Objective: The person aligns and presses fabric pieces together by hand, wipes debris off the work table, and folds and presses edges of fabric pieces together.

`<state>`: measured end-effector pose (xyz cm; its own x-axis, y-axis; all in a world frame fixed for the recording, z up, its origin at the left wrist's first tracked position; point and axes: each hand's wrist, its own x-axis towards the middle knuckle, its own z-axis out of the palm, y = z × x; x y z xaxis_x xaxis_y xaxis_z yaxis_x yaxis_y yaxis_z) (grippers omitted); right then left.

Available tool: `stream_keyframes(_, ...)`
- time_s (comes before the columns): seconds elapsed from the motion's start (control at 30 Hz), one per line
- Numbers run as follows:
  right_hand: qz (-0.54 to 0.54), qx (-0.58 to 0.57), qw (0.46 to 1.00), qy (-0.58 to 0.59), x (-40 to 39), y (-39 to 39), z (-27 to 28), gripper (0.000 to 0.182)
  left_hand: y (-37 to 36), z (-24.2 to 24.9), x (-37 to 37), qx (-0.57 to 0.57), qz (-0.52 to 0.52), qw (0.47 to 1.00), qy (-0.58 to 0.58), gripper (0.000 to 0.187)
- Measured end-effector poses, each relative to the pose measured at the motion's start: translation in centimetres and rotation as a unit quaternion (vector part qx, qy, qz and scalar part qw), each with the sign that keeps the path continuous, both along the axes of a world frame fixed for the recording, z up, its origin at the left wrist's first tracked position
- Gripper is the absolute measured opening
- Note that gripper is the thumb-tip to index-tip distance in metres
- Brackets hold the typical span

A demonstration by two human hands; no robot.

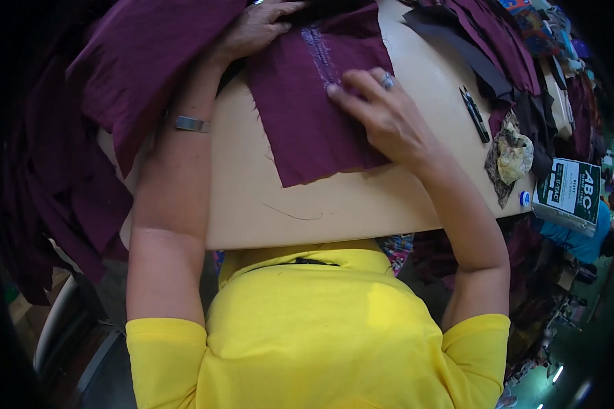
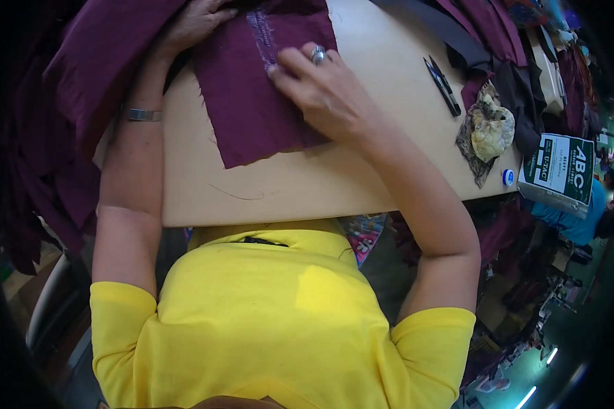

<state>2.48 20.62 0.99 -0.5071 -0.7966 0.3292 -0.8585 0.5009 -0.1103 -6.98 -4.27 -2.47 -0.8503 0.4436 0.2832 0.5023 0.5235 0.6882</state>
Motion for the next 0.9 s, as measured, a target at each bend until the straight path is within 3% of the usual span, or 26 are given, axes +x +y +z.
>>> stream_keyframes(0.07,0.017,0.028,0.999,0.024,2.2,0.7,0.9,0.035,-0.1,-0.2,-0.1,-0.029,0.018,0.999,0.01,0.048)
stream_keyframes(0.2,-0.042,-0.117,0.985,-0.124,4.7,3.8,2.9,0.025,-0.3,0.0,0.0,-0.046,0.022,0.999,0.01,0.048)
stream_keyframes(0.27,-0.113,-0.266,0.934,-0.211,6.6,7.5,4.8,0.031,-0.8,-0.4,-0.2,-0.031,0.026,0.999,-0.02,0.048)
stream_keyframes(0.37,-0.171,-0.471,0.791,-0.351,11.3,15.1,4.9,0.027,-0.4,0.4,-0.2,-0.046,0.013,0.999,-0.017,0.049)
stream_keyframes(0.4,-0.156,-0.502,0.753,-0.396,13.1,17.5,4.6,0.023,-0.1,1.2,0.5,-0.097,0.055,0.994,-0.015,0.048)
stream_keyframes(0.5,-0.197,-0.504,0.703,-0.461,18.3,23.1,1.4,0.014,0.0,1.8,0.5,-0.089,0.045,0.994,-0.035,0.05)
stream_keyframes(0.53,-0.271,-0.493,0.677,-0.475,20.1,24.2,-0.3,0.015,0.0,1.7,0.5,-0.086,0.046,0.995,-0.034,0.05)
stream_keyframes(0.6,-0.428,-0.309,0.694,-0.489,20.7,24.3,-3.5,0.021,-0.1,1.6,0.6,-0.082,0.051,0.995,-0.035,0.05)
stream_keyframes(0.63,-0.5,-0.258,0.71,-0.423,21.5,25.1,-7.7,0.024,-0.2,1.5,0.6,-0.083,0.051,0.995,-0.037,0.05)
stream_keyframes(0.7,-0.456,-0.056,0.877,-0.138,20.9,26.0,-13.4,0.029,-0.3,1.4,0.4,-0.084,0.055,0.994,-0.041,0.05)
stream_keyframes(0.77,-0.51,0.078,0.851,-0.1,20.6,25.7,-15.1,0.033,-0.3,1.0,0.5,-0.09,0.078,0.992,-0.046,0.05)
stream_keyframes(0.87,-0.539,0.175,0.824,-0.011,20.2,26.6,-17.8,0.042,-0.2,1.2,0.6,-0.096,0.087,0.991,-0.046,0.05)
stream_keyframes(0.9,-0.543,0.183,0.819,-0.037,20.1,27.5,-19.1,0.044,-0.1,1.3,0.6,-0.095,0.086,0.991,-0.045,0.05)
